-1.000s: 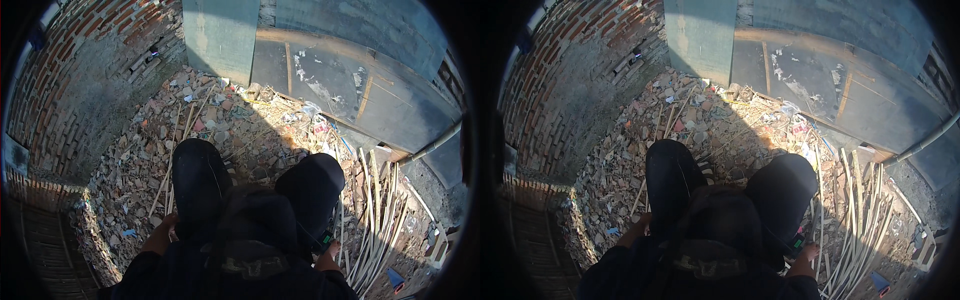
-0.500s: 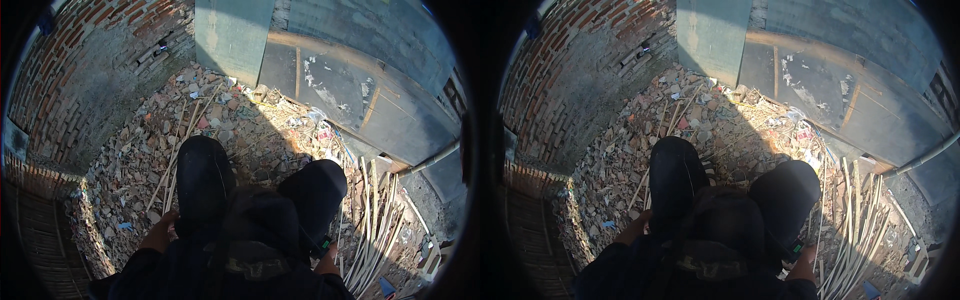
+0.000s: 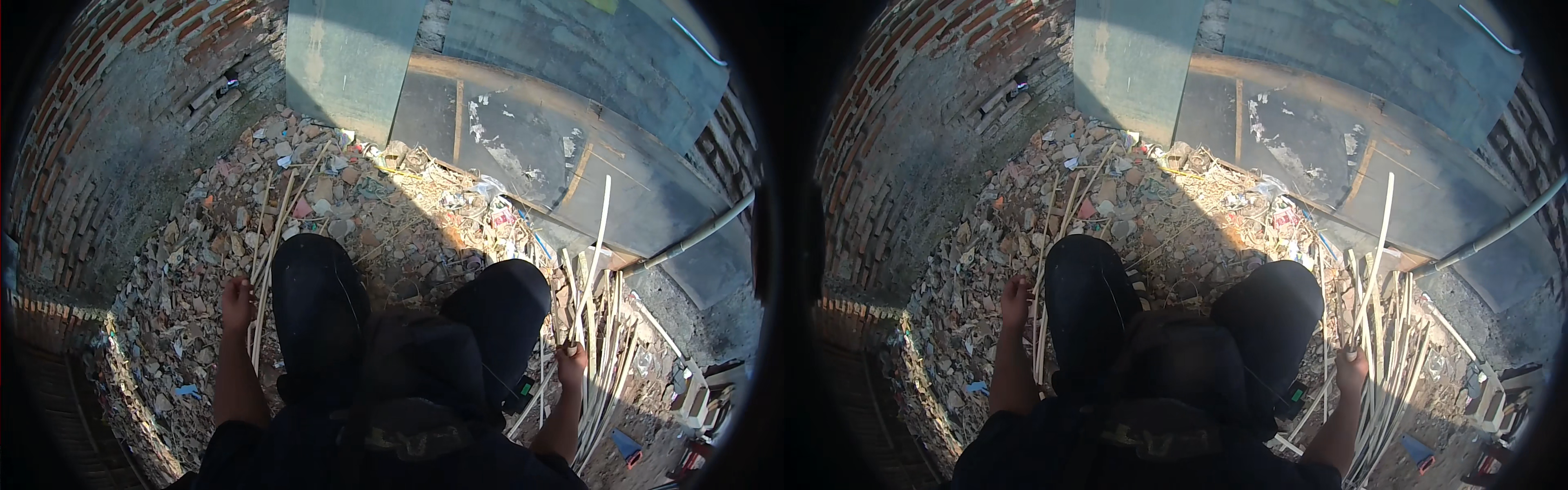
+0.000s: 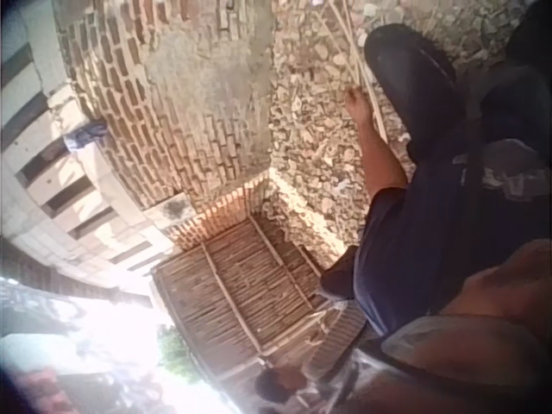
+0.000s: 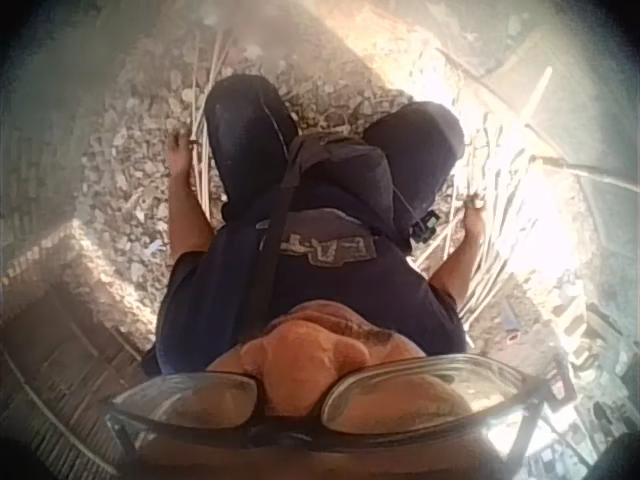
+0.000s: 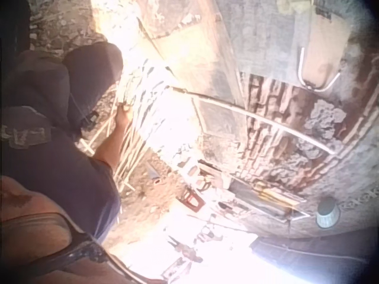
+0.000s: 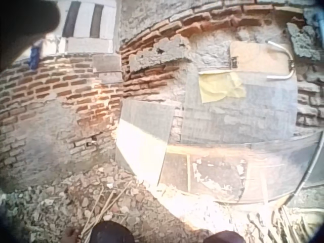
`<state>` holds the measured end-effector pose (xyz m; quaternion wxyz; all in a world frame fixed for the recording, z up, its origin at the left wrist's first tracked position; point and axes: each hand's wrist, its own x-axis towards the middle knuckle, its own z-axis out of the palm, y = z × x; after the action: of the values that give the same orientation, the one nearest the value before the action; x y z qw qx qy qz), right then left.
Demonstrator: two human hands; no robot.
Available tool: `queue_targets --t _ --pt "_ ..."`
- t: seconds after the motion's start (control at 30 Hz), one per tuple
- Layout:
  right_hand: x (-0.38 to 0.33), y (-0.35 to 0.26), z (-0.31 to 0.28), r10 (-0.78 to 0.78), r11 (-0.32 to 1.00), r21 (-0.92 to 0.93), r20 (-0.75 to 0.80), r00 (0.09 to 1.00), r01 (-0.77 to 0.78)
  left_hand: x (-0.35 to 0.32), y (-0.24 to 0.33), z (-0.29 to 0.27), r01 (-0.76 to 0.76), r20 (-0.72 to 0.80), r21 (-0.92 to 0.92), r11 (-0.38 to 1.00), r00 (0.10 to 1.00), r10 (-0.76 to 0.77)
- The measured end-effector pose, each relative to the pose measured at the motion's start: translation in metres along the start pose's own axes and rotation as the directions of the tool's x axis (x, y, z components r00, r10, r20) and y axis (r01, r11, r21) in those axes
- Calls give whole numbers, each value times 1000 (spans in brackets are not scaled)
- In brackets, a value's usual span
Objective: The person scrapes and shaves a bamboo stick with a knife by hand.
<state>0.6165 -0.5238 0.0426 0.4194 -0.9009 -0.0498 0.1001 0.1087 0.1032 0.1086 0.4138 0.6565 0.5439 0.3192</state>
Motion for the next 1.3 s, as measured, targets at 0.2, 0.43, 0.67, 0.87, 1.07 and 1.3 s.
queue_targets --t 0.2,0.43,0.67,0.87,1.07,1.3 --pt "74 -167 -18 -265 958 -45 247 932 284 12 171 45 -490 19 -158 858 867 498" --pt "77 -341 -4 -296 901 -141 493 818 410 11 312 90 -908 227 221 355 402 887" --pt "70 -444 37 -513 718 58 718 471 694 26 316 101 -916 507 387 108 309 805" --pt "37 -505 52 -474 676 125 828 298 726 30 294 67 -865 531 480 145 418 737" --pt "28 -532 79 -575 520 177 796 189 836 10 270 21 -753 527 516 408 655 542" --pt "5 -534 100 -823 232 -258 462 331 938 -75 187 -26 -288 328 466 837 934 139"
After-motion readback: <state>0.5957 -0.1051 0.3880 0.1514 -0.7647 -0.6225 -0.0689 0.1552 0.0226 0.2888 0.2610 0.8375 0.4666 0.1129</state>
